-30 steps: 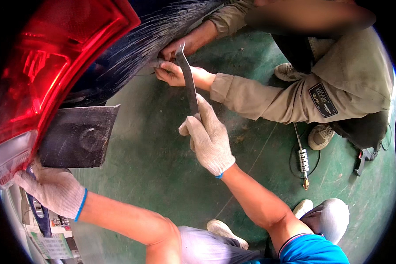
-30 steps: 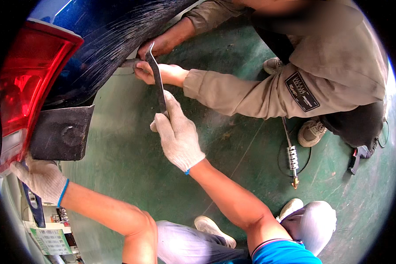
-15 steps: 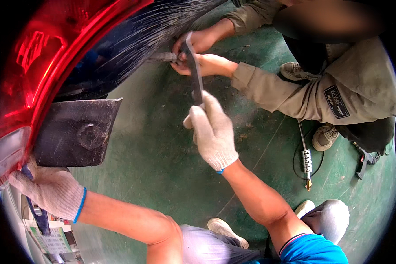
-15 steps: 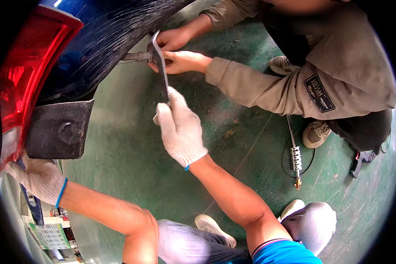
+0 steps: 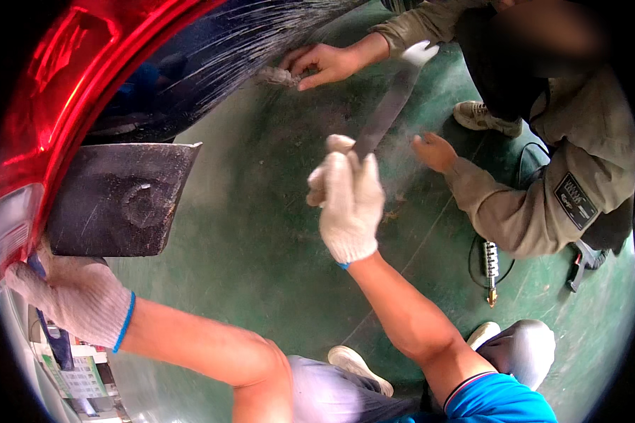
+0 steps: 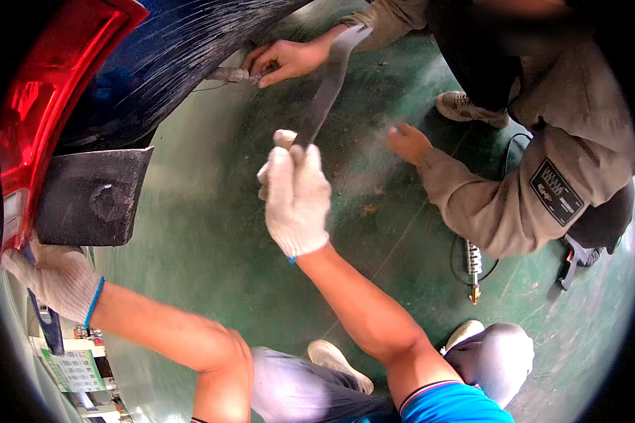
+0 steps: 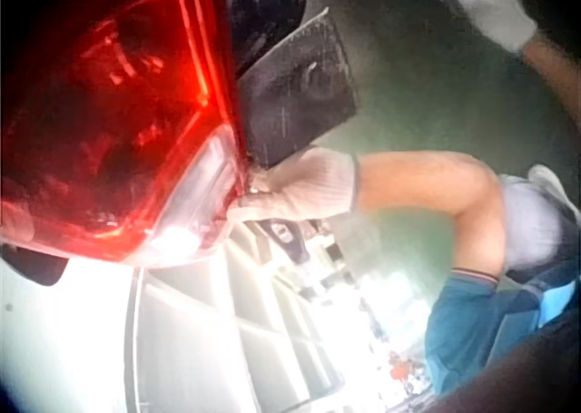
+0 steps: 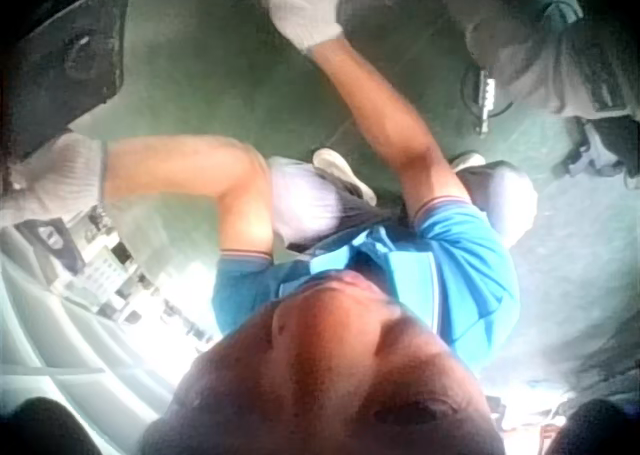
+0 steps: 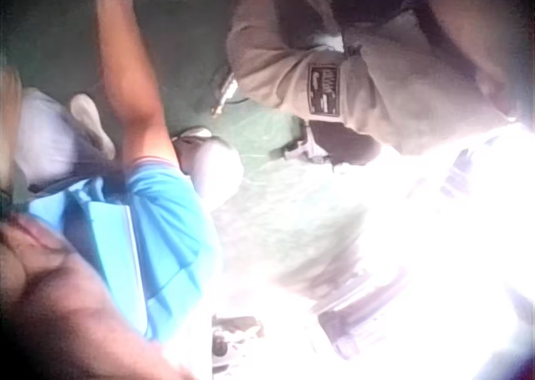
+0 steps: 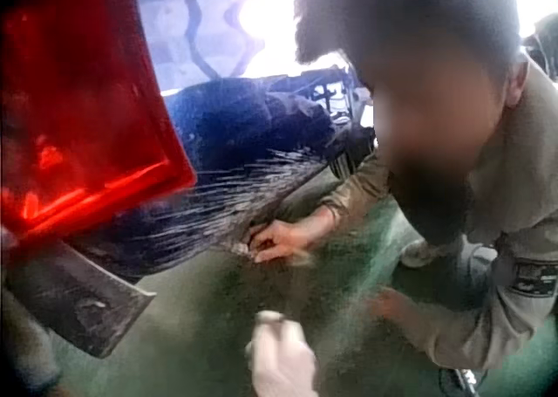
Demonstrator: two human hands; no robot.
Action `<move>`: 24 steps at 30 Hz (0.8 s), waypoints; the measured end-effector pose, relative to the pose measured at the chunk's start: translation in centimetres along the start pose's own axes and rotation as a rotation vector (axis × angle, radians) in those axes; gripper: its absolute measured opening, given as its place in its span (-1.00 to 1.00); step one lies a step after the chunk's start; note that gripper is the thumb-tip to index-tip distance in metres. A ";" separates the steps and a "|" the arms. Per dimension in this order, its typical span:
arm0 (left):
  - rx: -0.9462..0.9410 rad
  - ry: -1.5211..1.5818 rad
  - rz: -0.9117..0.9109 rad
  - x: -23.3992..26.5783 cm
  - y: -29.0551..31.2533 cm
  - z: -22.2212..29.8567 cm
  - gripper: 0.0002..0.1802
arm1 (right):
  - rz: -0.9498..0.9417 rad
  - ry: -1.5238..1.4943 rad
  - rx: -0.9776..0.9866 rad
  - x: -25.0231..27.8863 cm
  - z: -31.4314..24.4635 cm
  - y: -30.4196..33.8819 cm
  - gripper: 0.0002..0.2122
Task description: The person uses a screwdriver to remove screws from a red car taillight assembly while another person assists. They then use a metal pry tool to separate the taillight housing from the car's body.
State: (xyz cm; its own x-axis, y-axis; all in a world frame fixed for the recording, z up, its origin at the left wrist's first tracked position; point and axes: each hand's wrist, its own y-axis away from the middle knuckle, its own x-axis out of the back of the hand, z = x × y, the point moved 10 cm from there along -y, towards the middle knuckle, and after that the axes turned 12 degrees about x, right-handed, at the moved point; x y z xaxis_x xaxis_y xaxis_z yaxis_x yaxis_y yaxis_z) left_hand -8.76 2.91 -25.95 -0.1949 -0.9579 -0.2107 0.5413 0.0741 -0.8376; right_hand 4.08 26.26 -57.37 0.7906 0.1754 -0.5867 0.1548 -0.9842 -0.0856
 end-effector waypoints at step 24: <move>0.128 0.164 -0.033 -0.5 -0.5 -1.2 -0.38 | -0.077 -0.038 0.063 -0.7 0.6 -0.5 -0.70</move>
State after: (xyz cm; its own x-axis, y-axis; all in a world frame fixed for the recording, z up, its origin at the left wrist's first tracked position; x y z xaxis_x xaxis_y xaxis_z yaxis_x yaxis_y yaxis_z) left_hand -9.90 3.64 -26.07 -0.3390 -0.9006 -0.2720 0.6296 -0.0023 -0.7770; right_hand 3.11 26.57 -57.44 0.7549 0.2503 -0.6062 0.1758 -0.9677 -0.1808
